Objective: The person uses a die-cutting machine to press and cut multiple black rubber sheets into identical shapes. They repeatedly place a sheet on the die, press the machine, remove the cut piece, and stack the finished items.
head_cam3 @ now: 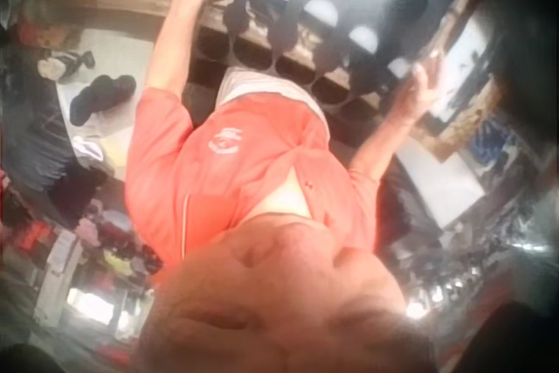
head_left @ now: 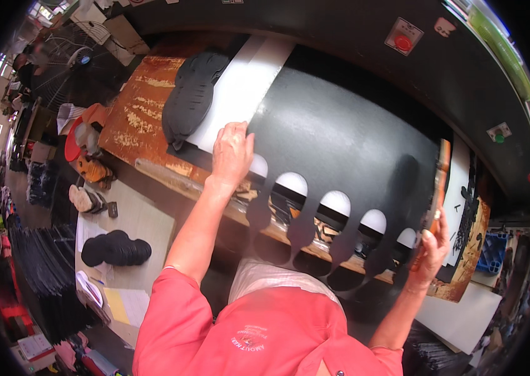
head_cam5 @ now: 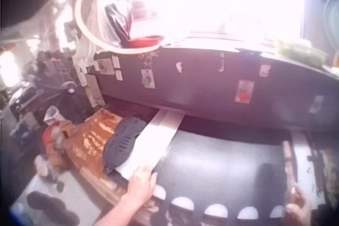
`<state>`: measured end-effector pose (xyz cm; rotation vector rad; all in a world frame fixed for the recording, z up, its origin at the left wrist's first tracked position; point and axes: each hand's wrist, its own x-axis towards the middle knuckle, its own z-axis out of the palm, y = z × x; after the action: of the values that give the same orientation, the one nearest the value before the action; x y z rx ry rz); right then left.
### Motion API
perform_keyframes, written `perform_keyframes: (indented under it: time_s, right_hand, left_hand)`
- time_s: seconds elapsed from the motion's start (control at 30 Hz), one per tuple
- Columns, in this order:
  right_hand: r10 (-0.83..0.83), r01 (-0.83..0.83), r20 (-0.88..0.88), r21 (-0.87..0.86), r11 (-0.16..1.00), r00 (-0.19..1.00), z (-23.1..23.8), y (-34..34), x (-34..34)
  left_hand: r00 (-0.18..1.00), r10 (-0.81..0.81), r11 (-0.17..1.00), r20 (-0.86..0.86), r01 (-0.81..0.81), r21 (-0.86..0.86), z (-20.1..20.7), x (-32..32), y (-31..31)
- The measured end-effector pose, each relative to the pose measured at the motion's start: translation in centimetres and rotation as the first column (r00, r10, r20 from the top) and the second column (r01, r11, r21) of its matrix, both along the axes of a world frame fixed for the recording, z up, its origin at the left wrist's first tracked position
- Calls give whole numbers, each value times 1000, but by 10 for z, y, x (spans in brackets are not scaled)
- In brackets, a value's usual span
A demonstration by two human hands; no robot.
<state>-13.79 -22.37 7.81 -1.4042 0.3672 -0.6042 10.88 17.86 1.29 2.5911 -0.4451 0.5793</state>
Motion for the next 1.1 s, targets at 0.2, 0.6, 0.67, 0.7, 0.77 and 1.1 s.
perform_keyframes:
  time_s: [0.2, 0.6, 0.67, 0.7, 0.77, 1.1]
  right_hand:
    - [194, -182, -188, 79, 980, 963, -2, 110, 107]
    - [-135, -185, -308, -809, 558, 942, -42, 251, 263]
    - [-159, -166, -272, -861, 481, 949, -47, 265, 270]
    - [-174, -168, -272, -875, 455, 946, -48, 270, 272]
    - [-193, -164, -272, -882, 443, 943, -50, 274, 273]
    - [-24, -219, -270, -829, 515, 963, -52, 254, 257]
  left_hand:
    - [969, -64, 971, -239, 5, -237, 0, 23, 12]
    - [903, -227, 884, -364, 35, -466, 2, 29, 22]
    - [892, -241, 870, -382, 24, -493, 1, 30, 23]
    - [899, -244, 874, -364, 41, -484, 1, 29, 24]
    - [907, -248, 882, -340, 66, -467, -2, 29, 24]
    - [956, -234, 838, -175, 107, -536, 8, 22, 22]
